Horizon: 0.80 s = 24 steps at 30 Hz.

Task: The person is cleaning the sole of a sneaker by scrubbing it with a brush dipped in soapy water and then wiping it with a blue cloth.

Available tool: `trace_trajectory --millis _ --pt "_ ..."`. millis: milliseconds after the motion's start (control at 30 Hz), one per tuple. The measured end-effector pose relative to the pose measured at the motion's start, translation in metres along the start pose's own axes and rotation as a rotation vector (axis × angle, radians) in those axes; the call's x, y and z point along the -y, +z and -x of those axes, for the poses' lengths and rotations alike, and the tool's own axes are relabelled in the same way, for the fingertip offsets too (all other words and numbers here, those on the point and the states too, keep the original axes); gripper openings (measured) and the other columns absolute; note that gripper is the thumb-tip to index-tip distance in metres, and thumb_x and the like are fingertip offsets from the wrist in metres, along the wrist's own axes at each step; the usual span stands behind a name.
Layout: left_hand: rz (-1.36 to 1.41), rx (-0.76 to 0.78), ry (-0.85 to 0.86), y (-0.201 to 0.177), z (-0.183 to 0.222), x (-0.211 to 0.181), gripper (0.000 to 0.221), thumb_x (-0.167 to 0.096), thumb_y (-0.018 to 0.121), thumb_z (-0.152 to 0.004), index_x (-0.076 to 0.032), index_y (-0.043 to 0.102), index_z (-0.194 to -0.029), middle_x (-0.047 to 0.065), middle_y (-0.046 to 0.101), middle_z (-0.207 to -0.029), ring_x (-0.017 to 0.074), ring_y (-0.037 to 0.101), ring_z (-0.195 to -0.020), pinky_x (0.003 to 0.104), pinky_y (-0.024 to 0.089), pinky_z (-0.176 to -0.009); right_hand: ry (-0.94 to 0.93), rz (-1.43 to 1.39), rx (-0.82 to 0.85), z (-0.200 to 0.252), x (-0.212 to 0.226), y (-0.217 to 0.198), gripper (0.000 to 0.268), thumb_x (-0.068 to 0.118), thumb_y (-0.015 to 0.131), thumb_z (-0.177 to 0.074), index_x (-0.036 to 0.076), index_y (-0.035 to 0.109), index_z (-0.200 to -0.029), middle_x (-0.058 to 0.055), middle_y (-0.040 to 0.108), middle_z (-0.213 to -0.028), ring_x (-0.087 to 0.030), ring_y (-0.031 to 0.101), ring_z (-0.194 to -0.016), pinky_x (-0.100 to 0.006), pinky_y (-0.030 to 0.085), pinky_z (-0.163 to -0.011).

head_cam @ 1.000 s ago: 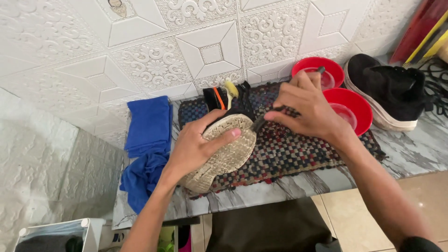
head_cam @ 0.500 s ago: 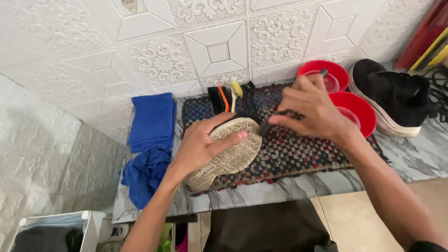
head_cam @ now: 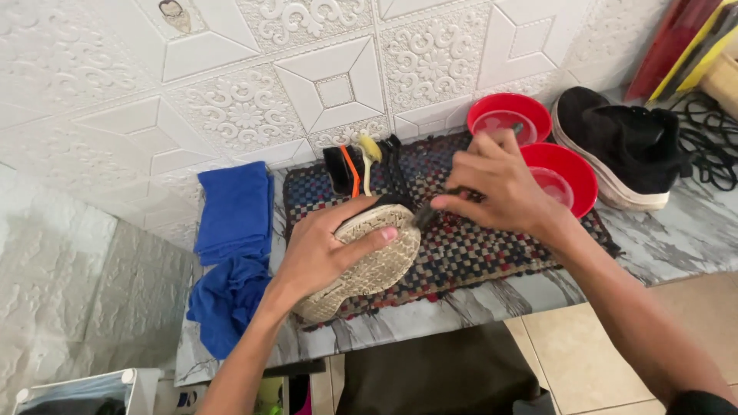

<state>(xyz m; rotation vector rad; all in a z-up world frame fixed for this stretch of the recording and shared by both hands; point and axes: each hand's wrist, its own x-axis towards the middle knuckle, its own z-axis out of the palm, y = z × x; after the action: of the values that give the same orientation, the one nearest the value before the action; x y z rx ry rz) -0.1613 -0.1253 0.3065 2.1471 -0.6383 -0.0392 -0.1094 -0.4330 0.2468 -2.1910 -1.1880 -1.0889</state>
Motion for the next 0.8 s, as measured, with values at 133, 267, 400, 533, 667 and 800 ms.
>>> trace_trajectory --millis 133,267,400,533,667,800 --pt "0.001 0.012 -0.011 0.0 -0.004 0.011 0.065 -0.059 0.078 -0.088 -0.012 0.078 -0.133 0.023 0.08 -0.123 0.0487 0.075 -0.112 0.055 0.061 -0.087 0.016 -0.022 0.028 0.004 0.017 0.004 0.035 0.05 0.078 -0.098 0.02 0.068 -0.082 0.004 0.055 -0.071 -0.024 0.055 -0.08 -0.041 0.035 -0.084" --pt "0.013 0.003 -0.033 0.0 0.004 0.001 0.061 -0.056 0.08 -0.087 -0.014 0.078 -0.132 0.022 0.081 -0.122 0.0474 0.075 -0.112 0.053 0.062 -0.086 0.032 -0.05 0.038 0.009 0.007 0.006 0.034 0.046 0.078 -0.099 0.019 0.067 -0.081 0.004 0.053 -0.07 -0.024 0.053 -0.078 -0.041 0.034 -0.084" --pt "0.02 0.033 0.02 0.002 0.002 0.009 0.066 -0.055 0.077 -0.09 -0.005 0.074 -0.134 0.03 0.077 -0.125 0.0509 0.074 -0.114 0.055 0.064 -0.084 -0.026 -0.055 -0.003 -0.002 0.042 -0.002 0.033 0.047 0.078 -0.098 0.02 0.067 -0.081 0.005 0.053 -0.071 -0.021 0.055 -0.077 -0.036 0.037 -0.083" --pt "0.017 0.05 0.008 -0.001 0.004 0.001 0.068 -0.055 0.076 -0.09 -0.005 0.073 -0.135 0.029 0.076 -0.127 0.0517 0.073 -0.116 0.056 0.064 -0.083 -0.004 -0.036 -0.024 0.006 0.013 0.003 0.034 0.042 0.078 -0.102 0.016 0.066 -0.083 0.003 0.053 -0.071 -0.024 0.053 -0.078 -0.039 0.034 -0.084" --pt "0.018 0.068 0.004 0.002 0.001 0.008 0.067 -0.054 0.077 -0.091 -0.005 0.073 -0.136 0.028 0.077 -0.127 0.0494 0.074 -0.115 0.057 0.064 -0.084 -0.019 -0.062 -0.01 0.006 0.019 0.004 0.038 0.048 0.078 -0.098 0.018 0.069 -0.076 0.003 0.052 -0.066 -0.024 0.049 -0.073 -0.039 0.034 -0.08" --pt "-0.001 0.09 -0.046 0.0 0.004 0.007 0.074 -0.062 0.073 -0.089 -0.006 0.07 -0.138 0.029 0.076 -0.125 0.0517 0.073 -0.116 0.059 0.064 -0.088 0.034 -0.07 -0.017 0.004 0.025 0.004 0.037 0.045 0.077 -0.099 0.017 0.068 -0.078 0.003 0.051 -0.066 -0.024 0.049 -0.074 -0.04 0.034 -0.08"
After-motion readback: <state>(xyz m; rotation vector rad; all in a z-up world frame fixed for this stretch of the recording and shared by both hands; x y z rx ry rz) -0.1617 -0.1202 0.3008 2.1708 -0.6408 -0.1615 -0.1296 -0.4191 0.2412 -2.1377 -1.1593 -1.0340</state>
